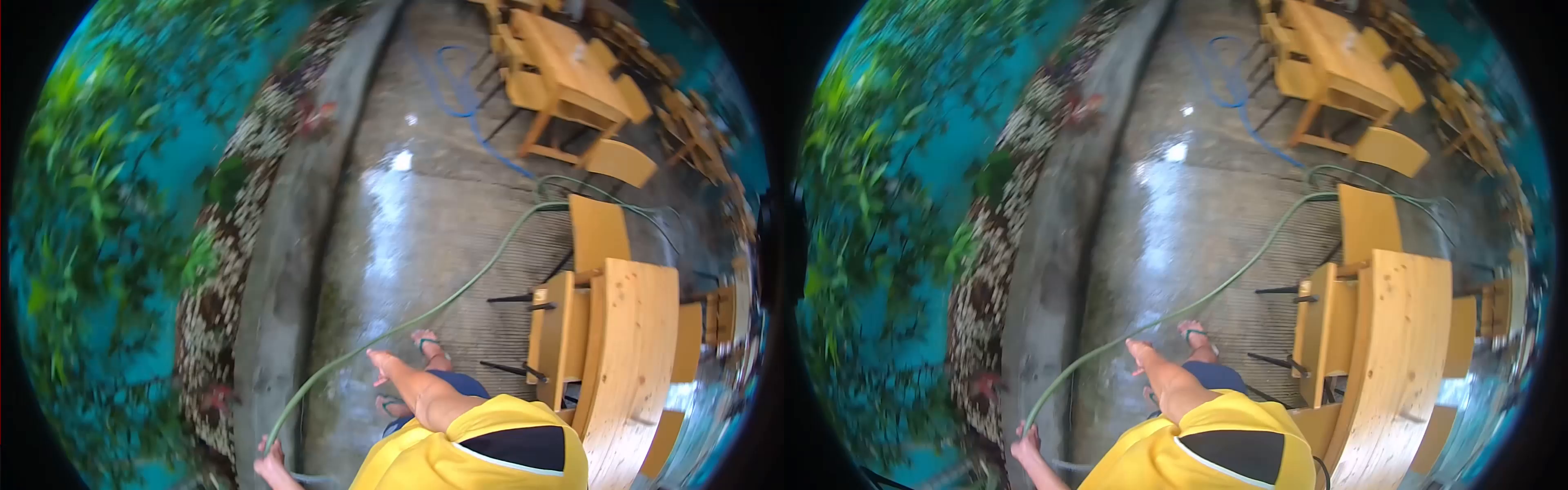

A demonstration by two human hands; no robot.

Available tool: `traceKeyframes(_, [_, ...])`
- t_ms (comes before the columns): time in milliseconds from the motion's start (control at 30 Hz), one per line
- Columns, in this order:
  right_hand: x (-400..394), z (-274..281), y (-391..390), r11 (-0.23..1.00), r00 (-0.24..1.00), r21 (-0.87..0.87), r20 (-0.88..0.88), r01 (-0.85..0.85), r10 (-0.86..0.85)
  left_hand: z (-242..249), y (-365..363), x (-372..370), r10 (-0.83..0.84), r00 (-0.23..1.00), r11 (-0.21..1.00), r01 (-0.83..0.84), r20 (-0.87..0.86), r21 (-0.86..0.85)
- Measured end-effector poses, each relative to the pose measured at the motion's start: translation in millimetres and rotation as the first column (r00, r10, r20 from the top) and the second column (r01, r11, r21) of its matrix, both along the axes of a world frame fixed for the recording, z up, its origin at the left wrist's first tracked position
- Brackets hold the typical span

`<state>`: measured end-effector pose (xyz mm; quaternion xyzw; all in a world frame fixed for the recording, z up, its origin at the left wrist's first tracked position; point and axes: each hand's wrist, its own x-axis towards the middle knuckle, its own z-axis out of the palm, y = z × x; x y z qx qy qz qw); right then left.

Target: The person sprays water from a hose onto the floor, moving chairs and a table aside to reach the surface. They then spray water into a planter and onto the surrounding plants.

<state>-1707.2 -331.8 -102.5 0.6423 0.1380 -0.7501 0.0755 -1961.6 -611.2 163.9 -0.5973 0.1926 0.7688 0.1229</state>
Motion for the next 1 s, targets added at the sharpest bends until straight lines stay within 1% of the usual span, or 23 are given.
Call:
traceKeyframes(33, [-16,38,-6,0.997,0.998,-0.062,0.041,0.053,-0.051,25,12,20,0.03,0.998,1.0,-0.031,-0.063,-0.004])
traceKeyframes(100, [-41,37,-32,0.942,0.96,-0.238,-0.093,0.236,-0.264,25,-20,15,-0.042,0.994,0.998,0.048,-0.105,0.048])
traceKeyframes(167, [-64,12,-48,0.803,0.811,-0.351,-0.169,0.482,-0.561,22,-52,10,-0.022,0.996,1.0,0.022,-0.084,-0.003])
traceKeyframes(233, [-76,-2,-47,0.652,0.652,-0.32,-0.124,0.687,-0.748,16,-93,3,-0.007,0.993,0.998,-0.001,-0.114,-0.065])
traceKeyframes(300, [-72,6,-40,0.678,0.699,-0.403,-0.122,0.614,-0.705,16,-130,2,0.013,0.995,0.998,-0.02,-0.104,-0.064])
traceKeyframes(367, [-77,-26,-52,0.748,0.736,-0.162,-0.14,0.643,-0.663,21,-156,10,0.027,0.99,0.998,-0.034,-0.139,-0.05])
traceKeyframes(433, [-72,-48,-39,0.678,0.678,0.02,-0.064,0.735,-0.733,19,-191,14,0.068,0.992,0.998,-0.067,-0.108,0.015])
traceKeyframes(467, [-66,-13,-30,0.58,0.583,0.059,-0.05,0.812,-0.811,11,-216,18,0.127,0.986,0.992,-0.127,-0.112,0.01])
traceKeyframes(500, [-39,-26,-8,0.687,0.678,0.0,-0.165,0.726,-0.716,-4,-245,20,0.08,0.993,0.997,-0.08,-0.084,0.001])
traceKeyframes(533, [-6,-39,20,0.747,0.722,0.018,-0.276,0.664,-0.635,-18,-272,25,0.03,0.998,1.0,-0.03,-0.056,-0.004])
traceKeyframes(567, [23,-25,52,0.783,0.784,0.114,-0.218,0.611,-0.581,-32,-302,30,0.075,0.995,0.997,-0.075,-0.061,-0.006])
traceKeyframes(600, [50,-19,83,0.646,0.65,0.079,-0.13,0.76,-0.749,-45,-334,35,0.022,0.998,1.0,-0.02,-0.06,0.018])
traceKeyframes(633, [56,21,89,0.675,0.714,0.356,0.033,0.646,-0.7,-52,-354,42,-0.04,0.998,0.998,0.042,-0.057,0.044])
traceKeyframes(667, [68,17,99,0.671,0.735,0.419,0.012,0.612,-0.678,-55,-357,45,-0.016,1.0,0.999,0.017,0.023,-0.036])
traceKeyframes(700, [74,27,104,0.656,0.751,0.483,-0.005,0.58,-0.66,-72,-363,49,0.0,1.0,0.999,0.001,0.031,-0.033])
traceKeyframes(733, [72,28,99,0.66,0.757,0.493,0.002,0.567,-0.653,-96,-364,53,-0.037,0.998,0.974,0.045,0.042,-0.224])
traceKeyframes(767, [48,51,80,0.654,0.788,0.503,-0.094,0.565,-0.608,-123,-366,55,-0.081,0.995,0.911,0.097,0.058,-0.4])
traceKeyframes(800, [15,77,57,0.643,0.806,0.51,-0.2,0.571,-0.557,-141,-371,57,-0.121,0.992,0.891,0.126,0.041,-0.436])
traceKeyframes(833, [-6,72,38,0.685,0.84,0.488,-0.28,0.541,-0.464,-165,-382,58,-0.128,0.991,0.898,0.133,0.041,-0.42])
traceKeyframes(867, [-40,86,4,0.72,0.888,0.521,-0.246,0.459,-0.388,-190,-397,58,-0.27,0.961,0.845,0.268,0.063,-0.463])
traceKeyframes(900, [-66,94,-30,0.778,0.91,0.48,-0.292,0.405,-0.294,-205,-400,54,-0.412,0.907,0.768,0.397,0.087,-0.502])
traceKeyframes(933, [-93,96,-65,0.84,0.945,0.453,-0.263,0.3,-0.196,-202,-393,48,-0.442,0.893,0.763,0.425,0.087,-0.487])
traceKeyframes(1000, [-135,113,-139,0.917,0.928,0.39,-0.366,0.089,0.065,-190,-357,34,-0.27,0.951,0.84,0.308,0.149,-0.446])
